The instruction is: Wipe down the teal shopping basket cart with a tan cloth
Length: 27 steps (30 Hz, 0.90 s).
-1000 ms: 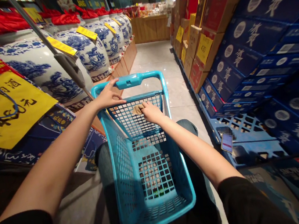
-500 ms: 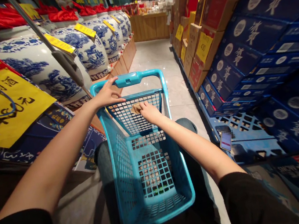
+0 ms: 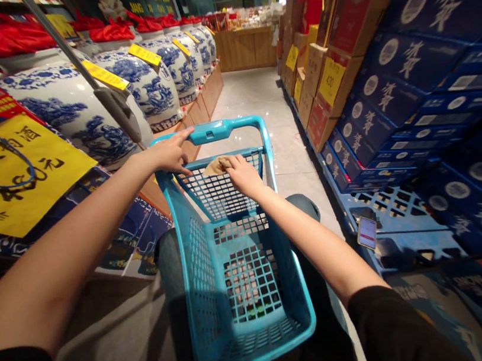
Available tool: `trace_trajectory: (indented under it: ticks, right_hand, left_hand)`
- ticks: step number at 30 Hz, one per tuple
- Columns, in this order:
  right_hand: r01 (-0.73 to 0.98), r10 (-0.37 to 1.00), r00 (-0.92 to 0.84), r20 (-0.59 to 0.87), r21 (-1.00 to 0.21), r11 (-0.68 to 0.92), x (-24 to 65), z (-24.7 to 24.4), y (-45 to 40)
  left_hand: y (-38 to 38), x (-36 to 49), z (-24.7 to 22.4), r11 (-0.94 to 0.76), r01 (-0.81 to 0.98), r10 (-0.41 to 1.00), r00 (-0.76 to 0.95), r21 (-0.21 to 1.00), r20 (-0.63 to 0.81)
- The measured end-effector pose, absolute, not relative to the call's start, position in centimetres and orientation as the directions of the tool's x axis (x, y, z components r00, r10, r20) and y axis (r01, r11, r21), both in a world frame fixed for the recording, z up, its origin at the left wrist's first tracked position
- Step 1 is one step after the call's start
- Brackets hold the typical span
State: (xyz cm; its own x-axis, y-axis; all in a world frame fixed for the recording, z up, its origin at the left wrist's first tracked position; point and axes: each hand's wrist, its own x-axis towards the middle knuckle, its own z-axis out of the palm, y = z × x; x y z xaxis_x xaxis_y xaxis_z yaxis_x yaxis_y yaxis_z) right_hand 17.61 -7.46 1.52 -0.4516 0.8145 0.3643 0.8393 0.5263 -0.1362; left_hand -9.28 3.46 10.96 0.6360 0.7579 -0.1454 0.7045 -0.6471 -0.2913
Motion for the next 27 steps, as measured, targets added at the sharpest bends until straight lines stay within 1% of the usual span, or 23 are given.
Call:
trace_trajectory:
  ticks: [2, 3, 5, 6, 8, 9, 13, 15, 17, 19, 21, 24, 27]
  right_hand:
    - [0.855, 0.803, -0.28, 0.526, -0.245, 0.458, 18.3, 1.6, -6.7]
    - [0.86, 0.798, -0.184, 0.575, -0.299, 0.413, 18.6, 1.5, -6.3]
    - [0.878, 0.814, -0.054, 0.578, -0.361, 0.314, 19.0, 1.5, -5.6]
    - [0.889, 0.833, -0.028, 0.553, -0.367, 0.273, 19.0, 1.5, -5.4]
    - [0.911, 0.869, -0.041, 0.493, -0.338, 0.235, 18.8, 1.5, -5.1]
    - [0.918, 0.877, -0.073, 0.475, -0.312, 0.245, 18.6, 1.5, -5.1]
    - [0.892, 0.845, -0.238, 0.48, -0.235, 0.385, 18.0, 1.6, -5.2]
    - [0.883, 0.836, -0.23, 0.498, -0.254, 0.394, 18.2, 1.6, -5.2]
    - [0.888, 0.842, -0.13, 0.524, -0.316, 0.334, 18.6, 1.6, -5.2]
    - [0.886, 0.843, -0.046, 0.536, -0.369, 0.283, 19.0, 1.4, -5.2]
    - [0.88, 0.845, -0.058, 0.531, -0.372, 0.294, 19.2, 1.3, -5.3]
    - [0.862, 0.831, -0.144, 0.537, -0.344, 0.372, 19.2, 1.0, -5.4]
    - [0.842, 0.819, -0.097, 0.566, -0.392, 0.371, 19.3, 0.9, -5.3]
  left_hand:
    - [2.2, -8.6, 11.8, -0.618, 0.707, 0.782, 0.601, -0.345, -0.168]
    - [1.4, -8.2, 12.1, -0.601, 0.709, 0.793, 0.585, -0.369, -0.168]
    - [-0.2, -7.4, 12.4, -0.553, 0.726, 0.826, 0.541, -0.408, -0.158]
    - [-1.0, -7.0, 12.3, -0.525, 0.739, 0.844, 0.517, -0.423, -0.144]
    - [-2.5, -6.6, 11.7, -0.459, 0.768, 0.879, 0.466, -0.447, -0.103]
    - [-3.2, -6.6, 11.1, -0.426, 0.784, 0.893, 0.445, -0.451, -0.069]
    - [-4.9, -7.0, 8.3, -0.325, 0.845, 0.924, 0.38, -0.425, 0.048]
    - [-5.1, -7.4, 7.0, -0.305, 0.864, 0.92, 0.377, -0.4, 0.112]
    - [-5.1, -7.8, 6.2, -0.306, 0.878, 0.909, 0.385, -0.368, 0.163]
    - [-4.9, -8.0, 5.9, -0.315, 0.882, 0.9, 0.395, -0.351, 0.183]
    - [-4.7, -8.1, 5.9, -0.316, 0.876, 0.897, 0.401, -0.364, 0.185]
    - [-4.7, -8.0, 6.1, -0.315, 0.861, 0.899, 0.405, -0.399, 0.165]
    - [-4.7, -8.0, 6.2, -0.32, 0.856, 0.902, 0.406, -0.405, 0.147]
